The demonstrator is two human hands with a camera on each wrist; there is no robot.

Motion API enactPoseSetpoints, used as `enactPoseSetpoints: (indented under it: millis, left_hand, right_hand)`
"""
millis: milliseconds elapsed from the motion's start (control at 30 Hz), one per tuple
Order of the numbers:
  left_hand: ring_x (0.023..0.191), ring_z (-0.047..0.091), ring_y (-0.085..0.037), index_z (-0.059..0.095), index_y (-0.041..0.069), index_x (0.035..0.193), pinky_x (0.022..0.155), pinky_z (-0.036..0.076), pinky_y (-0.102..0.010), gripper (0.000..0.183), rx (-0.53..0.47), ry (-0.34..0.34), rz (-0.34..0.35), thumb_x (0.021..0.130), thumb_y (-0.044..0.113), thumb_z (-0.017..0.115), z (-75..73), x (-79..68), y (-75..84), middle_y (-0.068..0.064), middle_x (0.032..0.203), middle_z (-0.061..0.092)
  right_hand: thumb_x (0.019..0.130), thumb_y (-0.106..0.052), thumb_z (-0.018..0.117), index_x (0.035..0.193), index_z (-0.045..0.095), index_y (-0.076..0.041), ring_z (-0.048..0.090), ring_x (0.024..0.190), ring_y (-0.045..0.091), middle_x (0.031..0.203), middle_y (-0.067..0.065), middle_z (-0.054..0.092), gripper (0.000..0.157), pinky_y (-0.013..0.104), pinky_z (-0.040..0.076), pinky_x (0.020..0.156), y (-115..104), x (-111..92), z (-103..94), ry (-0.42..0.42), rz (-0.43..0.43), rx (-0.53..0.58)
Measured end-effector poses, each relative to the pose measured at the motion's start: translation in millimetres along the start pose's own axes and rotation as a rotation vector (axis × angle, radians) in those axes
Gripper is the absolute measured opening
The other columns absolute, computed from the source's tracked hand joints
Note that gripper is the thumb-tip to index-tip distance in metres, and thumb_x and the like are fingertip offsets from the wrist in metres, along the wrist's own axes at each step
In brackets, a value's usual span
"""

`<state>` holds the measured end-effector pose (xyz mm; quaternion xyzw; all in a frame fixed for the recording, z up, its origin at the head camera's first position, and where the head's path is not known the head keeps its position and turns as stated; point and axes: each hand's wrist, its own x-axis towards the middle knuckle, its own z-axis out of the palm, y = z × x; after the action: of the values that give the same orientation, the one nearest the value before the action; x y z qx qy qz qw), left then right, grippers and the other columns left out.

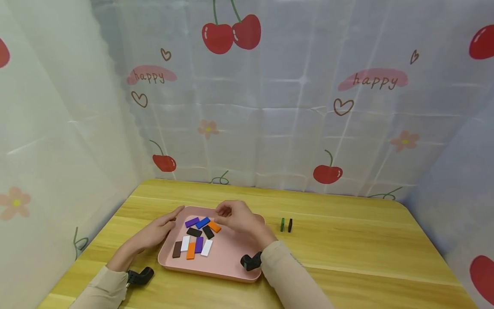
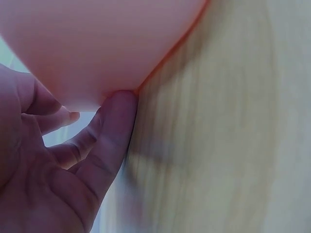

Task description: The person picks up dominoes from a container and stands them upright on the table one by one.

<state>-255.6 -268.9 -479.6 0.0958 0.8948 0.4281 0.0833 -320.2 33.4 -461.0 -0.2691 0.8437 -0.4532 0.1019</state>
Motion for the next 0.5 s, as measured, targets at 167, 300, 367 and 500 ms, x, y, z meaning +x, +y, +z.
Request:
enactPoseSetpoints:
  millis: [167, 300, 367, 500]
  left_hand:
    - [0.159, 0.018, -0.033, 0.022, 0.014, 0.166, 0.128, 0.018, -0.057, 0.054, 0.011, 0.000, 0.011, 0.114, 0.024, 0.035, -0.3, 0.8, -2.1, -0.009, 0.172, 0.022]
    - [0.159, 0.020, -0.034, 0.022, 0.015, 0.166, 0.128, 0.019, -0.057, 0.054, 0.033, 0.007, 0.018, 0.114, 0.025, 0.035, -0.8, 0.5, -3.6, -0.009, 0.172, 0.024]
    - [0.159, 0.021, -0.034, 0.023, 0.016, 0.166, 0.128, 0.019, -0.058, 0.054, 0.042, 0.009, 0.018, 0.114, 0.027, 0.036, -1.1, 0.3, -4.2, -0.009, 0.171, 0.025]
    - [0.158, 0.021, -0.035, 0.023, 0.016, 0.166, 0.128, 0.020, -0.058, 0.055, 0.046, 0.008, 0.018, 0.114, 0.030, 0.037, -1.7, -0.7, -4.2, -0.009, 0.171, 0.025]
  right_hand:
    - [0.095, -0.029, 0.077, 0.114, 0.075, -0.021, 0.062, 0.091, 0.013, 0.099, -0.007, 0.069, 0.021, 0.027, 0.056, 0.082, 0.7, -0.1, 5.9, -0.021, 0.001, -0.041]
    - [0.096, -0.028, 0.076, 0.116, 0.075, -0.018, 0.062, 0.091, 0.013, 0.099, -0.007, 0.069, 0.022, 0.027, 0.057, 0.082, 0.6, 0.2, 8.1, -0.017, -0.015, -0.073]
    - [0.096, -0.027, 0.075, 0.117, 0.075, -0.018, 0.062, 0.091, 0.013, 0.099, -0.007, 0.069, 0.022, 0.027, 0.056, 0.083, 0.3, 0.0, 9.1, -0.026, -0.013, -0.085]
    - [0.097, -0.025, 0.074, 0.119, 0.075, -0.018, 0.062, 0.092, 0.013, 0.099, -0.009, 0.068, 0.023, 0.027, 0.057, 0.086, -1.2, -1.0, 11.7, -0.064, 0.013, -0.098]
